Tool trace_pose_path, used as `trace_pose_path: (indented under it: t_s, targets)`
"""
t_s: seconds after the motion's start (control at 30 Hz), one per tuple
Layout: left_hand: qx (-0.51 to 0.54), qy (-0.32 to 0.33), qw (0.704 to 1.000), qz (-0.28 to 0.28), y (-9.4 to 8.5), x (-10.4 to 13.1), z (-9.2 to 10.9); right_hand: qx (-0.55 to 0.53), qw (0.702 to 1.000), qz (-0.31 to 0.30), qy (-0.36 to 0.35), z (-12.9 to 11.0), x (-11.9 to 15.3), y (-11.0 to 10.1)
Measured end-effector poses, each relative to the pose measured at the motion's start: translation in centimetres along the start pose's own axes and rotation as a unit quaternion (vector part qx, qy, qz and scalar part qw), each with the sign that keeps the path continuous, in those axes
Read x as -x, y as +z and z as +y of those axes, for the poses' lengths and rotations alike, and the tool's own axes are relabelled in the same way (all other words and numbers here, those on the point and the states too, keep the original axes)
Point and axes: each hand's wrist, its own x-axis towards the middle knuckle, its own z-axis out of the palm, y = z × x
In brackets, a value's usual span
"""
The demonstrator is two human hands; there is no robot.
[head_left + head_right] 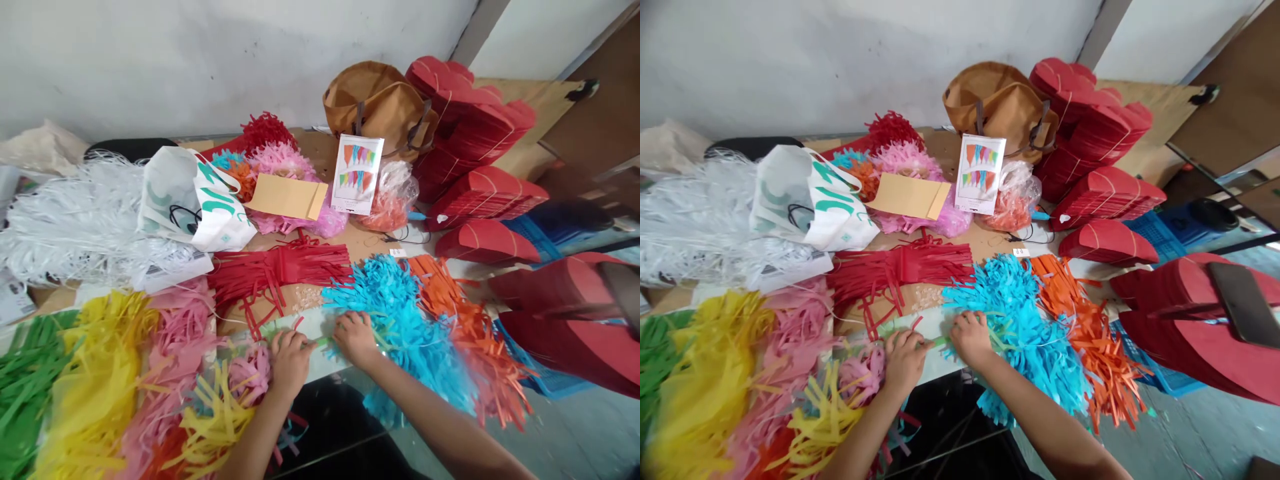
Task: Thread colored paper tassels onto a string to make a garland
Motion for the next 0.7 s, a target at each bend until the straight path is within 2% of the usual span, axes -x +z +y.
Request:
trace_pose_path:
  t_s: [0.1,0.17,0.4,0.53,0.7]
  targets:
    - [-0.004,0.012,1.000,0.003,0.1,0.1,0.3,0.017,0.995,-0.012,-0.098,-0.8,-0.1,0.2]
    - [-0.006,0.016,1.000,0.006,0.1,0.0,0.4,0.026,0.991,-0.029,-0.127,-1.1,-0.4,0.4]
    - [-0.011,0.009,0.999,0.045,0.7,-0.4,0.9,0.034,0.991,-0.035,-0.122,-1.4,-1.0,0.2]
    - [-0.015,0.006,0.997,0.071,1.4,-0.1,0.6,0.022,0.993,0.003,-0.115,-1.3,-0.5,1.0]
    - [-0.014,0.016,0.997,0.080,2.1,1.1,-0.5,0.011,0.990,0.052,-0.131,0.8,0.5,2.3]
